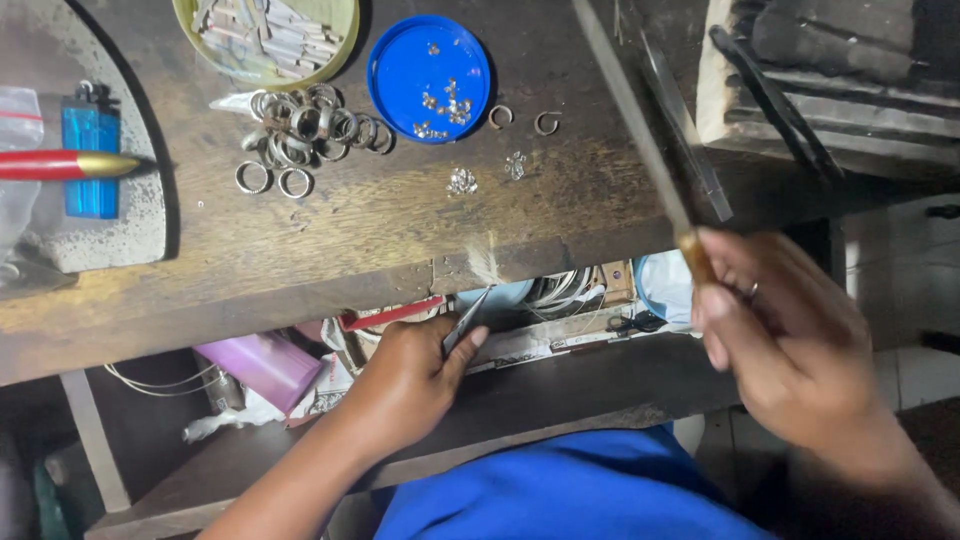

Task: Filing a small metal jewelry component held with pliers at a workbench

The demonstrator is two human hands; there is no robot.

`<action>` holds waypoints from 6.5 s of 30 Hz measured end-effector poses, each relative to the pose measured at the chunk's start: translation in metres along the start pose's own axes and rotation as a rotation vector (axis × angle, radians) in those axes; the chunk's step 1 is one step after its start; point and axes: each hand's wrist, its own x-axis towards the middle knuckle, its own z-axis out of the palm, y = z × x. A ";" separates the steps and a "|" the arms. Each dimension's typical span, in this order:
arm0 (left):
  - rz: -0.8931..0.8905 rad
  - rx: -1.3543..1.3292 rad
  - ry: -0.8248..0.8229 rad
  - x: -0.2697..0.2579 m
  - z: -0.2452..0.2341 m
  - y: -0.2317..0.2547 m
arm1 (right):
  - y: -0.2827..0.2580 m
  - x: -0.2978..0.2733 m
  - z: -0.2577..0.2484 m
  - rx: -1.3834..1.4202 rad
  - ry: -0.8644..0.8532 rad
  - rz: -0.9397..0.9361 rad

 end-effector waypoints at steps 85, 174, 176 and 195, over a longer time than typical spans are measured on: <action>-0.160 -0.180 -0.116 0.015 0.007 0.010 | 0.002 -0.047 0.066 0.602 -0.173 0.480; -0.011 -0.018 -0.122 0.021 -0.007 -0.001 | 0.016 -0.027 0.079 0.696 -0.182 0.336; -0.009 0.000 -0.123 0.022 -0.006 -0.003 | 0.018 -0.037 0.073 0.689 -0.187 0.359; -0.063 0.010 -0.184 0.023 -0.008 -0.003 | 0.028 -0.042 0.045 0.543 -0.307 0.370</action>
